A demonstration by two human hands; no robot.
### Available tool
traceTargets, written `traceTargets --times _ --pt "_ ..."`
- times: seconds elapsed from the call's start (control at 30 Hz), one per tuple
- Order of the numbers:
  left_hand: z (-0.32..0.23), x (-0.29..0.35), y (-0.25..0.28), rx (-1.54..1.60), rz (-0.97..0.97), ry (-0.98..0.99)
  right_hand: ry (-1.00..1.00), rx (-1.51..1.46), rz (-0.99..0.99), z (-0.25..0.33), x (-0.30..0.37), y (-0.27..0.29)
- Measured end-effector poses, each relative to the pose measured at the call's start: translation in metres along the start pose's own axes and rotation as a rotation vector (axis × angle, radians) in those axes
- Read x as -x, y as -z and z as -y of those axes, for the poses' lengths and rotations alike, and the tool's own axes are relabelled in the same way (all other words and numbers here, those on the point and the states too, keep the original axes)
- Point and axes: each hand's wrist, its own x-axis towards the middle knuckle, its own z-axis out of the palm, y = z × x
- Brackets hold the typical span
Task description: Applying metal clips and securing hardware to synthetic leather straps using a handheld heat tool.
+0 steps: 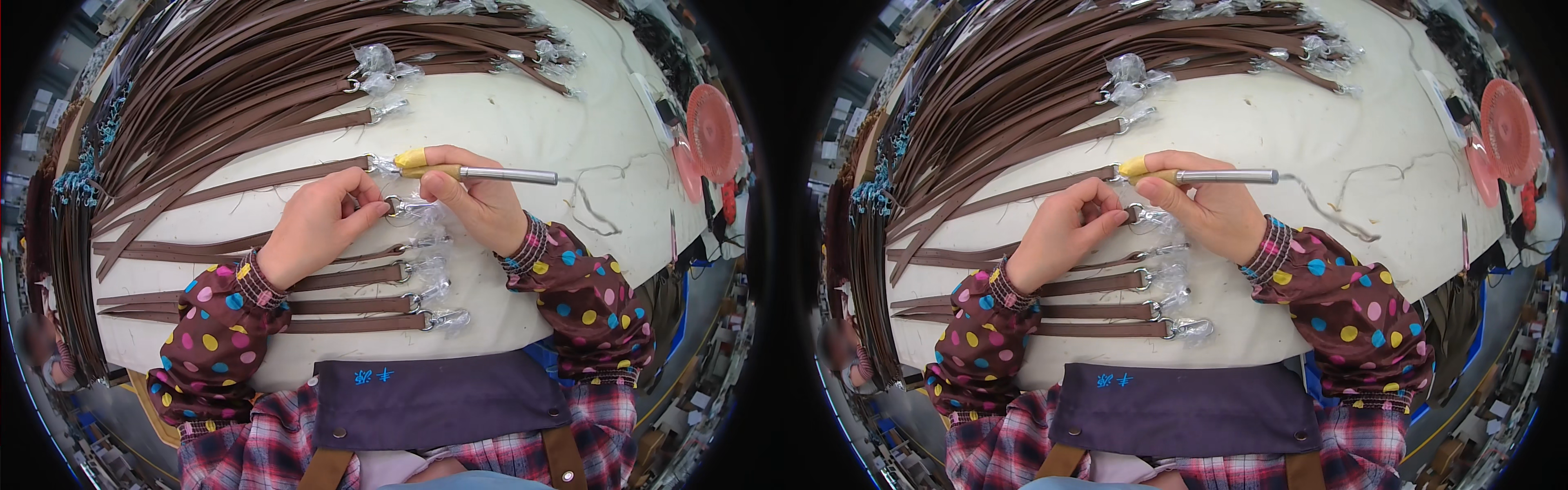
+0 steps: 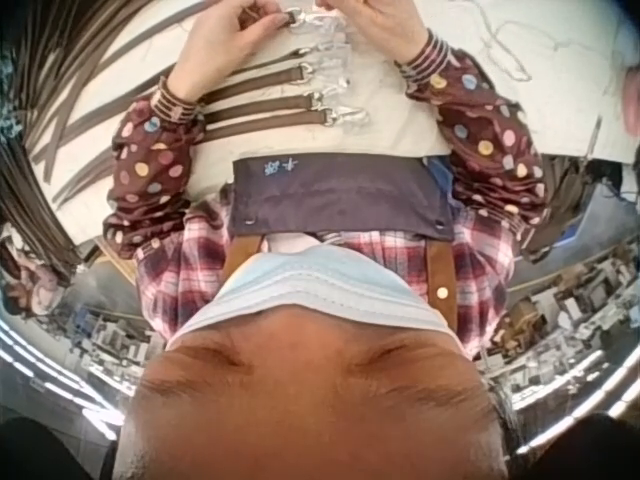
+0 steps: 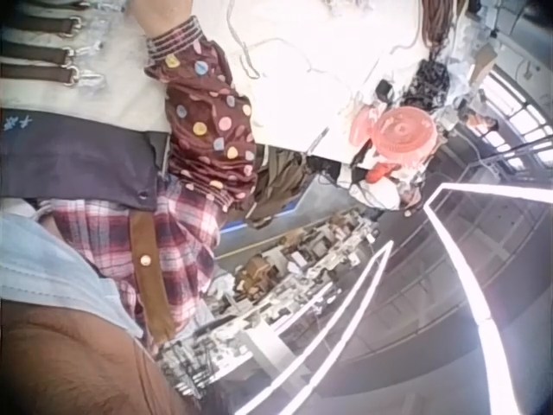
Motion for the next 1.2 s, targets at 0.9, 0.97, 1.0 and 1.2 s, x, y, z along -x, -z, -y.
traceTargets --times 0.9,0.97,1.0,1.2 --pt "0.013 0.003 0.003 0.204 -0.019 0.002 -0.127 0.193 0.082 0.0 -0.004 -0.02" --pt "0.014 0.003 0.003 0.199 -0.024 -0.007 -0.126 0.204 0.083 0.0 -0.004 -0.02" --pt "0.014 0.003 0.003 0.195 -0.027 -0.016 -0.124 0.216 0.084 0.001 -0.004 -0.02" --pt "0.015 0.003 0.002 0.198 -0.027 -0.019 -0.108 0.225 0.078 0.0 -0.003 -0.02"
